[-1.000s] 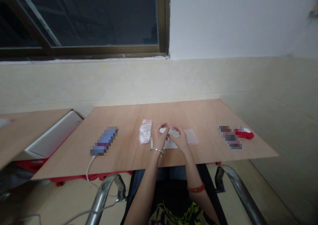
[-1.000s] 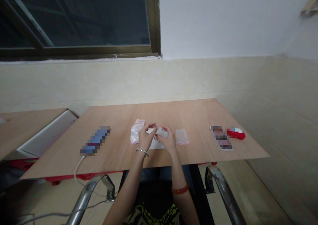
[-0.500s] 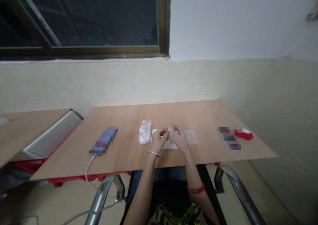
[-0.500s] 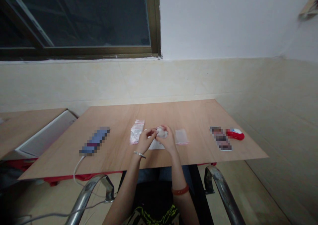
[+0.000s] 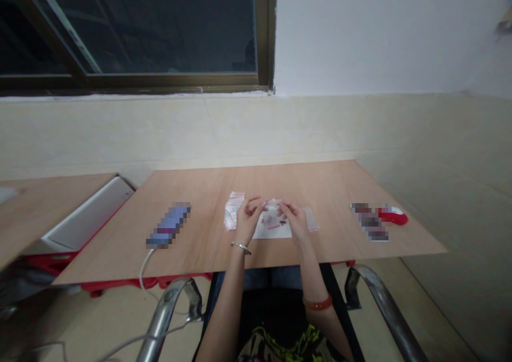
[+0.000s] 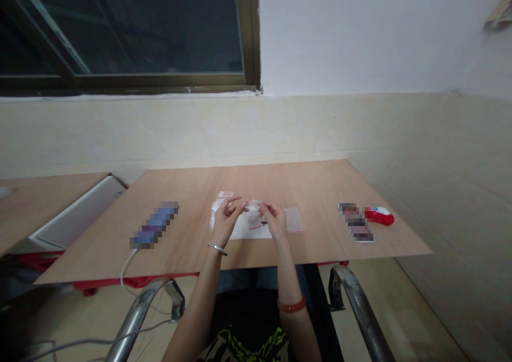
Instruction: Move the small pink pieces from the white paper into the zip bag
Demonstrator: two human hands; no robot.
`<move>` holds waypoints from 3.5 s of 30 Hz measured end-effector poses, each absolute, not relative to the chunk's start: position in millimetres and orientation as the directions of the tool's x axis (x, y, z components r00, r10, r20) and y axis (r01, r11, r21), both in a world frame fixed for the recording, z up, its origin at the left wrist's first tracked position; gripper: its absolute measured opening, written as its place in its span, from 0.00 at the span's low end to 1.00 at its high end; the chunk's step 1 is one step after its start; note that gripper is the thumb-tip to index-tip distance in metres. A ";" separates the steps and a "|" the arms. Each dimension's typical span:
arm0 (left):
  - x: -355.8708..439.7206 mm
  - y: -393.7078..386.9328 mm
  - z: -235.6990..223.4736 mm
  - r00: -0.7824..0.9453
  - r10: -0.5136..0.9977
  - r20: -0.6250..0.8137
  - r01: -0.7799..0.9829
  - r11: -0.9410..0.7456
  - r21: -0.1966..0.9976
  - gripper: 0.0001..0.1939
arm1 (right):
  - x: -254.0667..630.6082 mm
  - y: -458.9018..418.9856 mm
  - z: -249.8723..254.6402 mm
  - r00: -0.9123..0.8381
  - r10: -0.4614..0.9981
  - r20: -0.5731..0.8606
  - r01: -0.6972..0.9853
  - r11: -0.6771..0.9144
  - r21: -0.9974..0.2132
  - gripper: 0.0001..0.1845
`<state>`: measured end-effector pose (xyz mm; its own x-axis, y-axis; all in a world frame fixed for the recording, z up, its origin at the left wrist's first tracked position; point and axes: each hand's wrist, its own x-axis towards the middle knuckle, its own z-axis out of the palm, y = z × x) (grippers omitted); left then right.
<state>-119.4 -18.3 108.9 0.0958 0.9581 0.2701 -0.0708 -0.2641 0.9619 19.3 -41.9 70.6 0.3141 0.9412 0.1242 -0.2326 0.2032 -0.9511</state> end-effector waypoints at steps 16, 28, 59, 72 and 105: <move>-120.4 -21.3 105.6 0.136 0.947 0.290 0.040 -0.297 0.954 0.11 | 19.8 -38.8 68.7 0.397 0.897 0.194 -0.226 0.300 -0.927 0.12; -111.9 -26.5 103.7 0.033 0.934 0.355 0.178 -0.354 0.918 0.12 | 17.8 -39.4 70.0 0.471 0.859 0.202 -0.218 0.336 -0.916 0.11; -108.1 -25.9 97.5 0.126 0.938 0.324 0.176 -0.342 0.923 0.13 | 5.7 -43.7 80.5 0.298 0.952 0.070 -0.324 0.170 -0.931 0.15; -104.4 -26.2 97.4 0.027 0.945 0.326 0.063 -0.327 0.943 0.10 | 0.8 -41.4 75.5 0.384 0.914 0.128 -0.270 0.244 -0.932 0.14; -174.9 0.2 65.3 0.335 0.940 0.071 0.149 -0.128 0.980 0.10 | -33.6 -18.8 34.2 0.310 0.948 -0.072 -0.367 0.050 -0.929 0.22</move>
